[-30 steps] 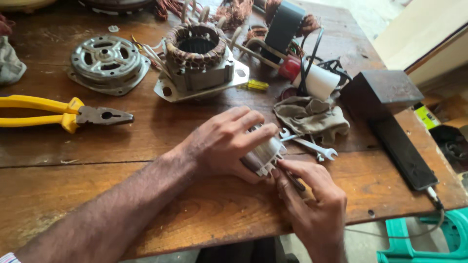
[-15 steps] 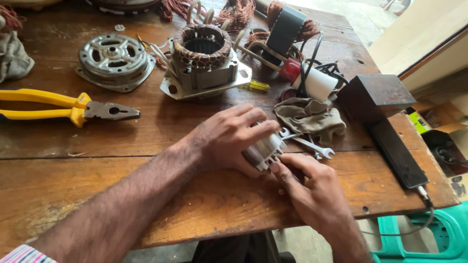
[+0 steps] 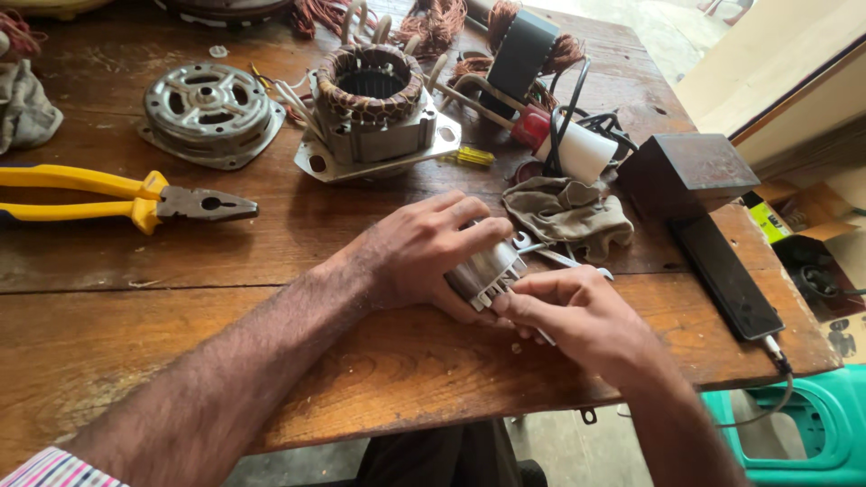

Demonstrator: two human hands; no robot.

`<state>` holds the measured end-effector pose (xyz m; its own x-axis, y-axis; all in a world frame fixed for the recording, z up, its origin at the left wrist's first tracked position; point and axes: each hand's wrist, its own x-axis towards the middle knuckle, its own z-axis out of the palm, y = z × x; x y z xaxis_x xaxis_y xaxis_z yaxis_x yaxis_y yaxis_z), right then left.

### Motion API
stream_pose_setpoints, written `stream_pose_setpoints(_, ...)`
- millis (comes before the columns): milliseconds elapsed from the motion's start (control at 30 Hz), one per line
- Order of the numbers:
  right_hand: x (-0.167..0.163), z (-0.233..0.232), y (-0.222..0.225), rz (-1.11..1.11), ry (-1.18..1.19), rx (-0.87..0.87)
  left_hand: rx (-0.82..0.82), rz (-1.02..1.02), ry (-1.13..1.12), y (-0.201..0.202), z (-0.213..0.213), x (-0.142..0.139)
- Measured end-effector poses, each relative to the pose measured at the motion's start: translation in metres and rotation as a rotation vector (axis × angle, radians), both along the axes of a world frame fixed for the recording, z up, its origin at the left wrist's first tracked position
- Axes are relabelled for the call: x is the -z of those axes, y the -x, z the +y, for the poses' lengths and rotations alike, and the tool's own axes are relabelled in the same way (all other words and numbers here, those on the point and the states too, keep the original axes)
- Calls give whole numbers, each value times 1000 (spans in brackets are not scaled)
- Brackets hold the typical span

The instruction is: The person disassembles a small electric motor, removes the rotor, and cleans the rotor surface with a cloth and sandpaper. The person then retrieves a sanding block from a drawer and continues to sand the rotor while seated at a wooden workbench.

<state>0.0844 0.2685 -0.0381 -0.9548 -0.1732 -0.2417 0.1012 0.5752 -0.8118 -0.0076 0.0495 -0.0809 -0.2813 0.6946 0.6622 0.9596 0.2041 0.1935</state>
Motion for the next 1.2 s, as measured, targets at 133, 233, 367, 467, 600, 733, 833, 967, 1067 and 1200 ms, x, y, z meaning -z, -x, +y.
stream_pose_setpoints(133, 12, -25, -22, 948, -760, -84, -12, 24, 35, 4, 1, 1)
stream_pose_setpoints(233, 24, -34, -35, 1131, -801, -51, 15, -44, 92, 7, 2, 2)
stream_pose_setpoints(367, 17, -12, -13, 540, -254, 26, -4, -14, 45, 5, 3, 4)
stream_pose_setpoints(467, 12, 5, 6, -219, 287, 166, -12, -59, 57, 5, 2, 1)
stream_pose_setpoints(600, 22, 7, 1, 8, 96, 82, -14, -21, 64, 7, -1, -1)
stream_pose_setpoints(733, 33, 1, -17, 262, -62, -9, -22, 5, 73, 7, -3, 0)
stream_pose_setpoints(833, 36, -1, -21, 354, -67, 0, -11, -64, 76, 7, -3, 1)
stream_pose_setpoints(967, 37, -4, -22, 474, -143, 41, -27, -31, 82, 7, -3, 1)
stream_pose_setpoints(1067, 38, -7, -25, 501, -166, 92, -32, -17, 68, 6, -2, 1)
stream_pose_setpoints(1200, 37, -9, -27, 538, -196, 99, -42, -17, 77, 6, -1, 4)
